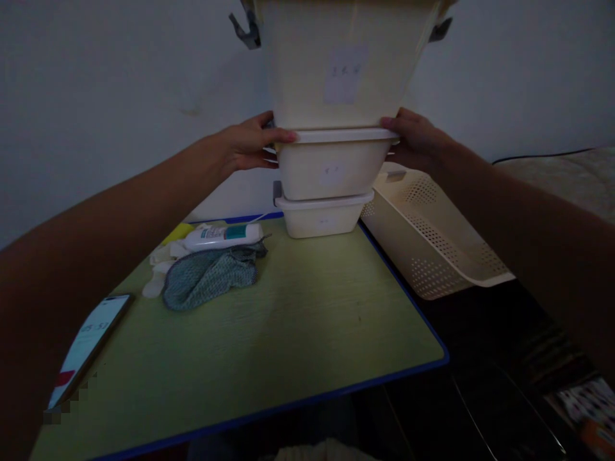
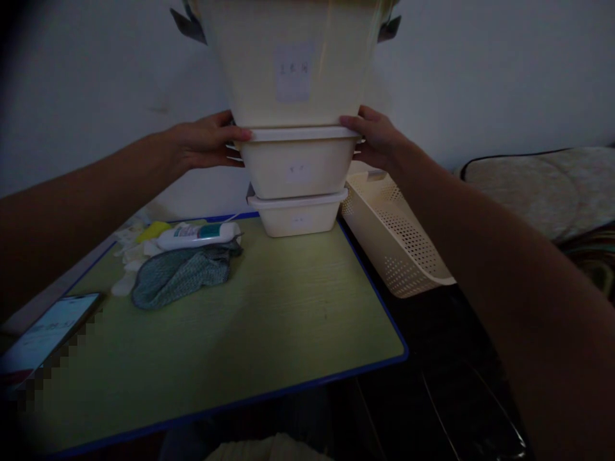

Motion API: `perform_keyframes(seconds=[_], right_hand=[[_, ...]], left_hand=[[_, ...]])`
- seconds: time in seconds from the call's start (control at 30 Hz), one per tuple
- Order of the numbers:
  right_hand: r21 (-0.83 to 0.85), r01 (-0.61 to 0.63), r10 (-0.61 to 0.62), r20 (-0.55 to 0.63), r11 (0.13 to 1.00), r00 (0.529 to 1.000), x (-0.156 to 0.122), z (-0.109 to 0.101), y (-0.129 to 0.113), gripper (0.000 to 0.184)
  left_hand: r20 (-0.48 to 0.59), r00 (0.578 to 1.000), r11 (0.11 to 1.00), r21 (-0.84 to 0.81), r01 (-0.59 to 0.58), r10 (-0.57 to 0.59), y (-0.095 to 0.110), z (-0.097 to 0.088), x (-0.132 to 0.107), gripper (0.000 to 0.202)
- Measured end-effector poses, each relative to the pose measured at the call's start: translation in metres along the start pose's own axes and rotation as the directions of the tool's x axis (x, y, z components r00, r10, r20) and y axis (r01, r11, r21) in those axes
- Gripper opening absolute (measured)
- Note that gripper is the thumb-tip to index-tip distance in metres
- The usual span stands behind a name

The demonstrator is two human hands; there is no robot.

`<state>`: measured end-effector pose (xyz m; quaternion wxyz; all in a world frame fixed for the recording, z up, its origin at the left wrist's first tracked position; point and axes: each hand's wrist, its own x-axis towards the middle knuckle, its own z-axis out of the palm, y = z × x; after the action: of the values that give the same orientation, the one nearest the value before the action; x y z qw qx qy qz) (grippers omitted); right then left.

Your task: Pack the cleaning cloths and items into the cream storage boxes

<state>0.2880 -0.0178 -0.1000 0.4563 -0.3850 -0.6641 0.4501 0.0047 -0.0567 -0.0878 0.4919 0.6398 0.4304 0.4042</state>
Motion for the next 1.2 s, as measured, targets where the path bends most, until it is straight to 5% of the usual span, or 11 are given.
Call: perform_keyframes(seconds=[0.67, 1.2], right_hand=[[0.080, -0.010, 0.013, -0.032, 0.997, 0.999, 0.012, 0.001, 0.017, 0.016], [-0.028, 0.003, -0.005, -0.061, 1.000, 0.998, 0.009, 0.001, 0.023, 0.034]], left_hand=[[-0.049, 0.999, 0.996, 0.088, -0.008, 0.012, -0.022, -0.010, 0.017, 0.067], [-0.070, 0.995, 0.912, 0.398, 0.098, -0.077, -0.011, -0.031, 0.029, 0.060]])
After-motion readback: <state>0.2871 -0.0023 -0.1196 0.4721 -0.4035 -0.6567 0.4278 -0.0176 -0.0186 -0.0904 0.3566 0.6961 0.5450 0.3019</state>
